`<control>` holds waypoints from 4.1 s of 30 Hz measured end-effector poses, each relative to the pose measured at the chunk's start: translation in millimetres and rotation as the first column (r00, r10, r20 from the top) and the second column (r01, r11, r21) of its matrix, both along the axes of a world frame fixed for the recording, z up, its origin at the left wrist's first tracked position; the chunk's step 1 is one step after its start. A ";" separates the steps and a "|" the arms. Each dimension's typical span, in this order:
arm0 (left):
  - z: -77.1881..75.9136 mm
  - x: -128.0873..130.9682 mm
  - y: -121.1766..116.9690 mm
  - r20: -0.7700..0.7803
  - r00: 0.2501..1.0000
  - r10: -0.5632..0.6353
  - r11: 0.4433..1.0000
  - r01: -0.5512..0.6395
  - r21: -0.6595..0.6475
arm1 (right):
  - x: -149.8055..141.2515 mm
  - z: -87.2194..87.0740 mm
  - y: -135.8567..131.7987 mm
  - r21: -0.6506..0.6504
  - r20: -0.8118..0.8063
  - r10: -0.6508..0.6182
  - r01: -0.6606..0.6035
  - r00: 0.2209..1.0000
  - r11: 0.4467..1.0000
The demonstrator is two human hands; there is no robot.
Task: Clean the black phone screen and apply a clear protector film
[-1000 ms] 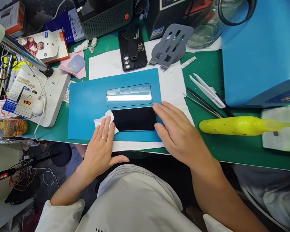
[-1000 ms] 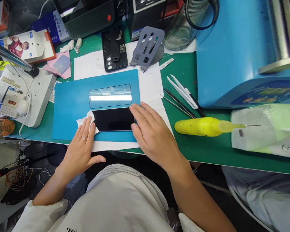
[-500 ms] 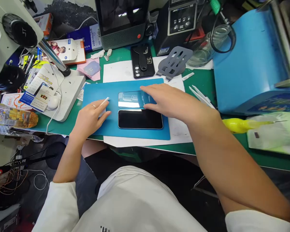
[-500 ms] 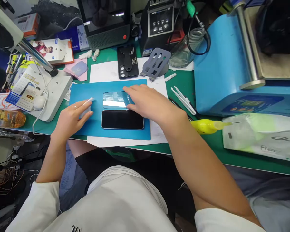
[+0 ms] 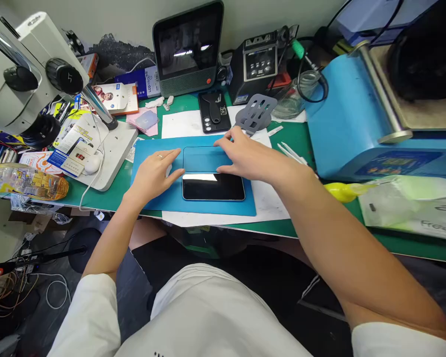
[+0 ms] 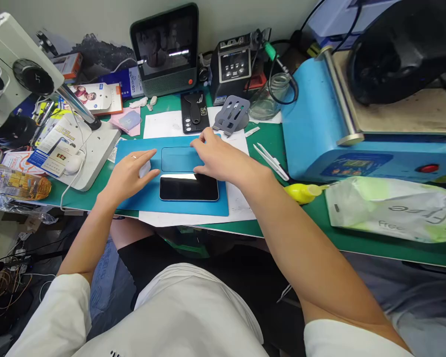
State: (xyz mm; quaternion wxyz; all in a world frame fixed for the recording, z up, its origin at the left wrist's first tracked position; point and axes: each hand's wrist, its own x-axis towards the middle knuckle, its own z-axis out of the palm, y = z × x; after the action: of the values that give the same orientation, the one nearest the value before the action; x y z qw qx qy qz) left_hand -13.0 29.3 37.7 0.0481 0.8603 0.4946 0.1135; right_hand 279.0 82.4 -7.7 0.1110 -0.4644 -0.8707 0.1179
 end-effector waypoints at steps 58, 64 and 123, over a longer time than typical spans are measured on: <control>-25.2 3.3 -29.9 0.361 0.927 -0.105 0.978 0.162 -0.131 | 35.9 1.1 -91.8 -0.435 -0.546 -0.236 -0.030 0.804 0.900; -26.2 4.1 -31.6 0.324 0.943 -0.083 0.970 0.152 -0.192 | 32.0 -21.2 -95.4 -0.150 -0.435 -0.064 -0.003 0.898 0.989; -23.8 9.0 -32.0 0.225 0.974 -0.013 0.961 0.075 -0.268 | 29.8 -31.7 -93.7 -0.202 -0.284 -0.125 0.068 0.951 0.977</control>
State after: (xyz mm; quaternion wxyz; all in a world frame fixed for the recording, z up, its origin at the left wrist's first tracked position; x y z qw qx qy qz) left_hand -4.0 -2.7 14.0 0.2239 0.8383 0.4777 0.1376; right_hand 308.8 -11.3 -39.4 0.2005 -0.4923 -0.8053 0.2626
